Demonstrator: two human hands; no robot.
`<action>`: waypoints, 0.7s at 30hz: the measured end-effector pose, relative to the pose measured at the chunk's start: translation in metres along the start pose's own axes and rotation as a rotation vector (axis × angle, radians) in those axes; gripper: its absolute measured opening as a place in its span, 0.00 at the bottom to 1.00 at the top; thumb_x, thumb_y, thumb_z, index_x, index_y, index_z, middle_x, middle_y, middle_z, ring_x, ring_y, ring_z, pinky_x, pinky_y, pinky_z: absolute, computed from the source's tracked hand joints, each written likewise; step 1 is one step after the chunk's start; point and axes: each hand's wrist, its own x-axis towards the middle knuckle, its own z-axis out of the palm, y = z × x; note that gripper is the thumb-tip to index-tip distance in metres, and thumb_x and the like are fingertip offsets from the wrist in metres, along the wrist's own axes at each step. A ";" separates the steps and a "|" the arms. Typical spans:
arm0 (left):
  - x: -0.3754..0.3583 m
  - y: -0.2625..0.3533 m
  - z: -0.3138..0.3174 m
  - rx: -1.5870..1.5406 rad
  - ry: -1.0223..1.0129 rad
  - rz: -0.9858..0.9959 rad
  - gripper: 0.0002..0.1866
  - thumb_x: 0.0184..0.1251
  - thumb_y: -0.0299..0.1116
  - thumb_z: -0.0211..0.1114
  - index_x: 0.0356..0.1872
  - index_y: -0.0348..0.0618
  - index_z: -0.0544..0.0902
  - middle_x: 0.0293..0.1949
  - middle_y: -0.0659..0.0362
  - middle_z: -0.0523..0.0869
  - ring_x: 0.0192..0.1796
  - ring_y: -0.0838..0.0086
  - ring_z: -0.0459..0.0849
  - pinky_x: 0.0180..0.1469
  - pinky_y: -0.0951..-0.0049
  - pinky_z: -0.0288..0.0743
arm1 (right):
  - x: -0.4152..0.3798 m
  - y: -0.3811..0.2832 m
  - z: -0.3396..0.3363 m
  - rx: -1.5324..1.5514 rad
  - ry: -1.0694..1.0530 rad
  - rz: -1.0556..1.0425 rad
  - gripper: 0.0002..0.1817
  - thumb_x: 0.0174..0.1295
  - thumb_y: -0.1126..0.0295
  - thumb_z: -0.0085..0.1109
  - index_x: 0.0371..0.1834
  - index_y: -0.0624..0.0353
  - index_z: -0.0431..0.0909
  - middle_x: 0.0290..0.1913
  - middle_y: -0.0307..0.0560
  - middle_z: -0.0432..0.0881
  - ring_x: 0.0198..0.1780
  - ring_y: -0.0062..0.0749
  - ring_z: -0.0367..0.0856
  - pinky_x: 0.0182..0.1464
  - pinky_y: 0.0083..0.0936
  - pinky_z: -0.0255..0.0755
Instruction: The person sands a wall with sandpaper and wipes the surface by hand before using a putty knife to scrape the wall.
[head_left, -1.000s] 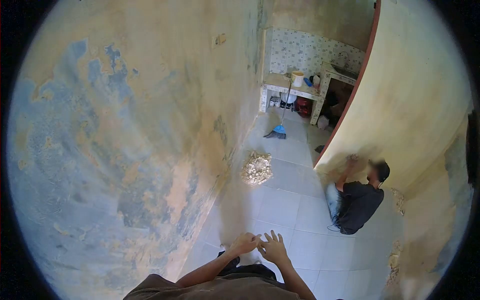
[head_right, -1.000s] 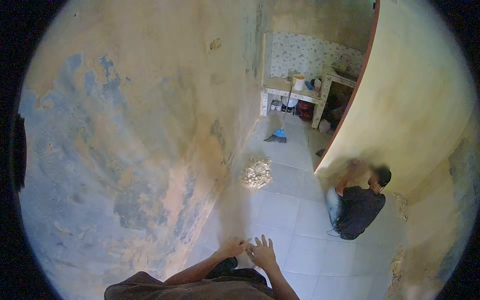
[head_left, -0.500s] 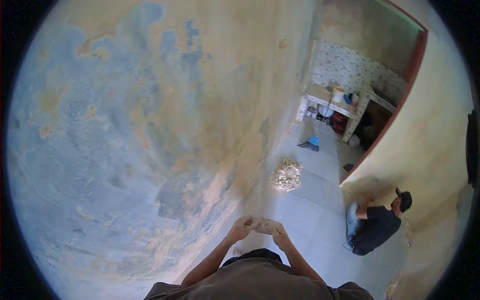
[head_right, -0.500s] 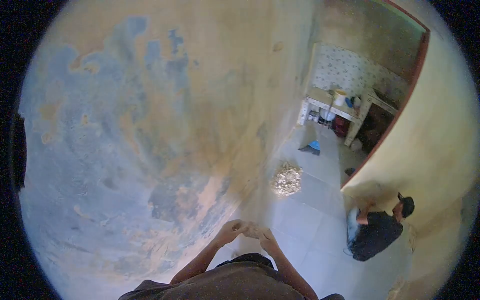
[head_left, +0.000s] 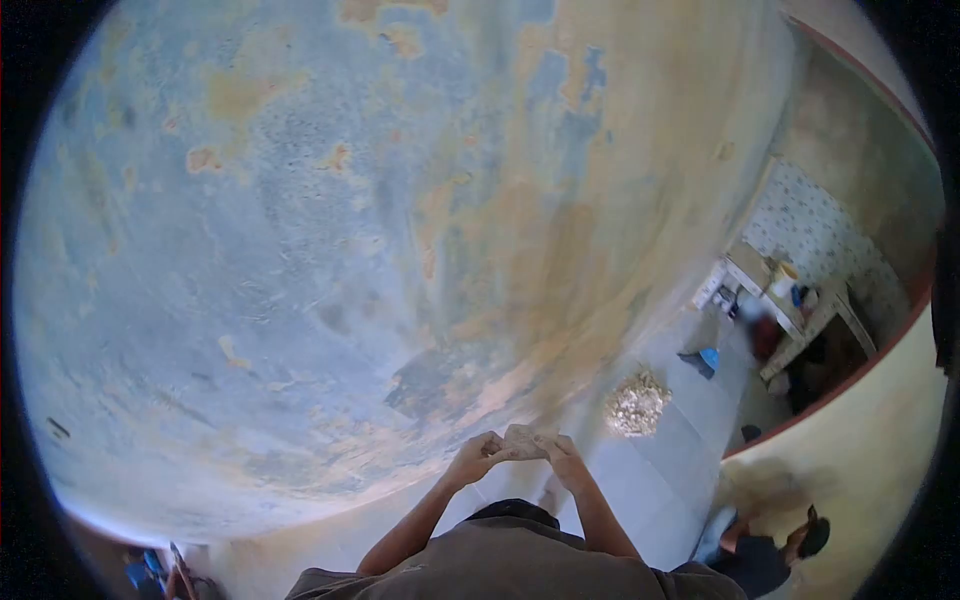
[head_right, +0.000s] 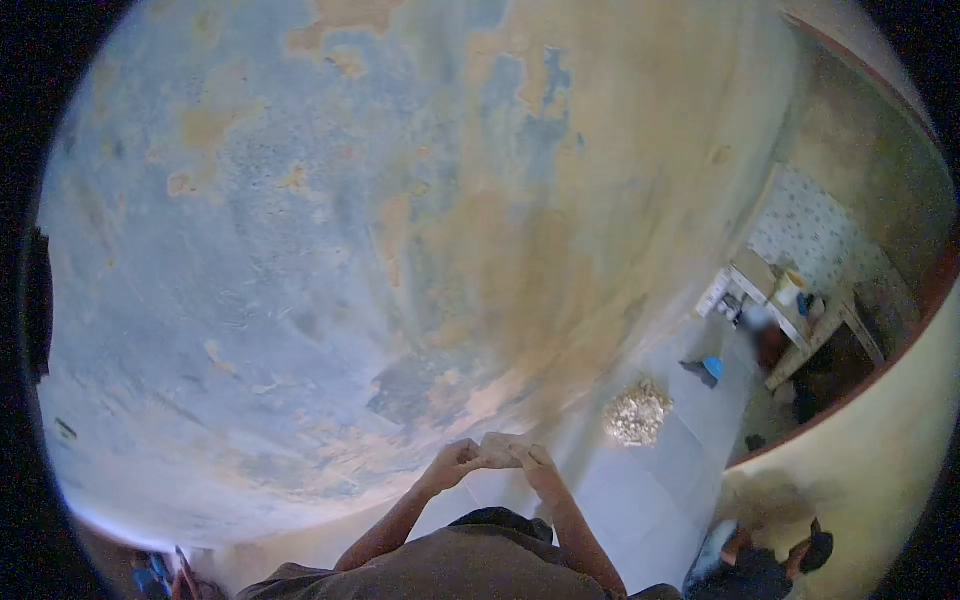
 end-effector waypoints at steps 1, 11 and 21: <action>0.002 -0.005 -0.001 -0.014 0.083 0.011 0.17 0.64 0.43 0.70 0.41 0.38 0.80 0.34 0.57 0.85 0.36 0.73 0.82 0.38 0.72 0.76 | 0.002 -0.012 0.003 -0.017 0.014 -0.031 0.17 0.69 0.64 0.54 0.50 0.68 0.81 0.46 0.47 0.84 0.50 0.28 0.78 0.58 0.24 0.69; -0.029 0.057 -0.063 0.758 1.236 0.282 0.34 0.62 0.29 0.63 0.69 0.34 0.60 0.69 0.38 0.59 0.71 0.43 0.57 0.71 0.49 0.48 | 0.132 -0.106 -0.054 -0.643 0.375 -0.541 0.22 0.75 0.64 0.39 0.65 0.65 0.71 0.62 0.60 0.76 0.62 0.50 0.74 0.67 0.37 0.62; -0.059 0.000 -0.126 1.070 1.077 -0.097 0.40 0.72 0.42 0.53 0.75 0.32 0.44 0.77 0.39 0.42 0.78 0.43 0.36 0.77 0.47 0.36 | 0.206 -0.248 0.078 -0.343 0.554 -1.229 0.21 0.71 0.68 0.44 0.64 0.66 0.70 0.71 0.69 0.60 0.73 0.55 0.58 0.73 0.45 0.52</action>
